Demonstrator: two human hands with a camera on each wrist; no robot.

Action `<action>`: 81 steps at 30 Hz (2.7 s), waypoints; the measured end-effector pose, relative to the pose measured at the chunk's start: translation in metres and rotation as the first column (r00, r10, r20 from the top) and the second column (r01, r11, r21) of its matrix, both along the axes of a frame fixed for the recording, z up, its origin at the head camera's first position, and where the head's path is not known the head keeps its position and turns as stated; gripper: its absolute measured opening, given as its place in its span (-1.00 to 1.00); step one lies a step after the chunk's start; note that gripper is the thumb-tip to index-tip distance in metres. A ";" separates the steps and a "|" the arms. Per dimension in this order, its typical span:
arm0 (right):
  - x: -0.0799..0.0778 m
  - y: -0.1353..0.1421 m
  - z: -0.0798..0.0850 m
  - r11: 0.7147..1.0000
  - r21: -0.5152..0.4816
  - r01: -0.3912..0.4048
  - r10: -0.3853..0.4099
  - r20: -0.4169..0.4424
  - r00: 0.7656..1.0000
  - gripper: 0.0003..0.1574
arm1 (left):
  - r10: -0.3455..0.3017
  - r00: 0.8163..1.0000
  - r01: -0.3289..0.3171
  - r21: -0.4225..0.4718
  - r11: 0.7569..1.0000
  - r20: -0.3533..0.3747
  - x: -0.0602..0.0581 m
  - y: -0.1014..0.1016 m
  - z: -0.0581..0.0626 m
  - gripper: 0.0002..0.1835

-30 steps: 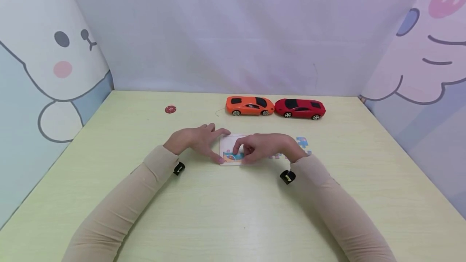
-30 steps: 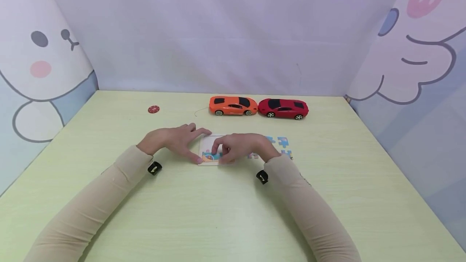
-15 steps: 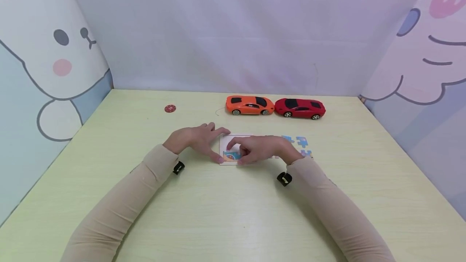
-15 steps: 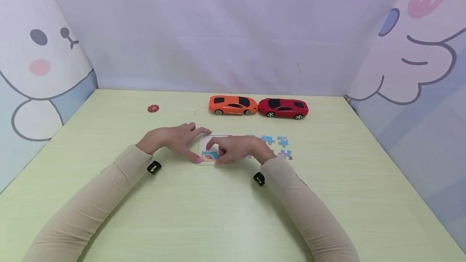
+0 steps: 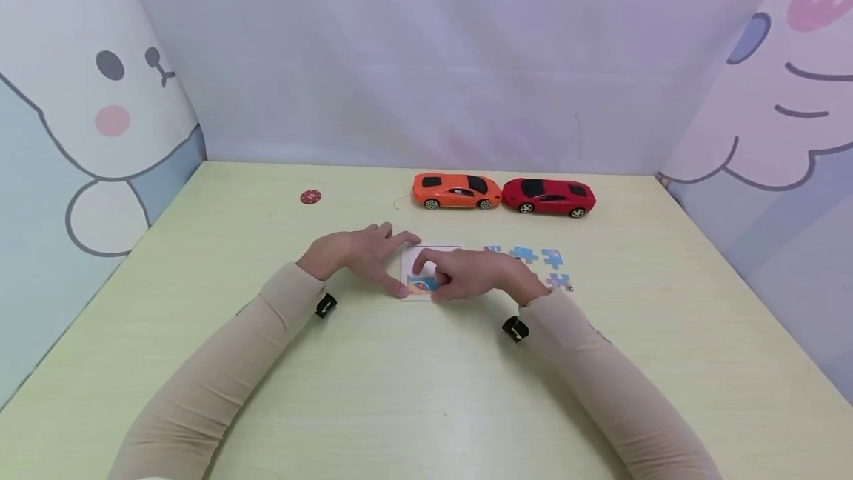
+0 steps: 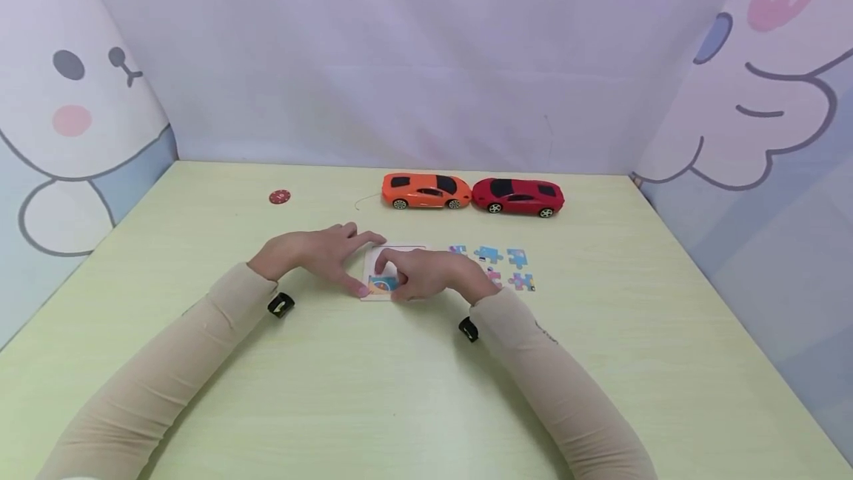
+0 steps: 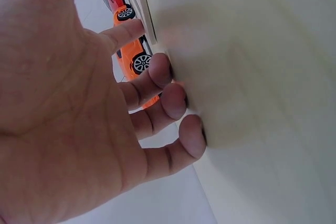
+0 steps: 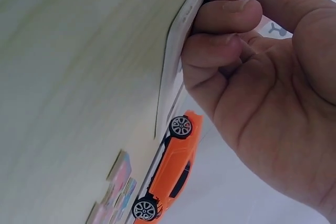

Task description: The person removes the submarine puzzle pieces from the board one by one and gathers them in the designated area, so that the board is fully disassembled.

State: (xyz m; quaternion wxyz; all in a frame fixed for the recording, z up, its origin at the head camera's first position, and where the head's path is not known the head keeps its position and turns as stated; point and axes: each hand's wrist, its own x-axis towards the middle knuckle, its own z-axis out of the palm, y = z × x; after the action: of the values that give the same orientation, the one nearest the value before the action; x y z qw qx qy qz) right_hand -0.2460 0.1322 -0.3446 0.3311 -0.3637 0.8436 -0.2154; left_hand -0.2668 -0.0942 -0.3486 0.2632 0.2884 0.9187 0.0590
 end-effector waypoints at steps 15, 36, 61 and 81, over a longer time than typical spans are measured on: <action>-0.002 -0.001 0.000 1.000 0.019 0.019 -0.020 0.032 0.999 -0.49 | 0.004 1.000 -0.004 0.012 1.000 0.007 0.000 0.000 0.000 0.07; -0.003 -0.001 -0.004 0.996 -0.072 0.045 -0.037 0.106 0.994 -0.54 | 0.001 1.000 -0.001 0.016 1.000 0.008 -0.001 -0.002 0.000 0.06; -0.004 -0.008 -0.006 0.978 -0.204 -0.043 0.023 -0.100 0.995 -0.52 | -0.008 1.000 0.008 0.005 1.000 -0.004 0.000 -0.001 0.001 0.07; -0.004 -0.002 0.002 0.977 -0.197 0.087 -0.104 -0.080 0.991 -0.78 | 0.000 1.000 0.000 -0.003 1.000 0.007 0.001 0.001 0.002 0.10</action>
State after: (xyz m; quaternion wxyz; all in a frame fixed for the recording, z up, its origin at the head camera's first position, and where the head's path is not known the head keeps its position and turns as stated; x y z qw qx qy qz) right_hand -0.2500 0.1300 -0.3426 0.2452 -0.3624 0.8494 -0.2950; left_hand -0.2658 -0.0936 -0.3466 0.2669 0.2876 0.9179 0.0589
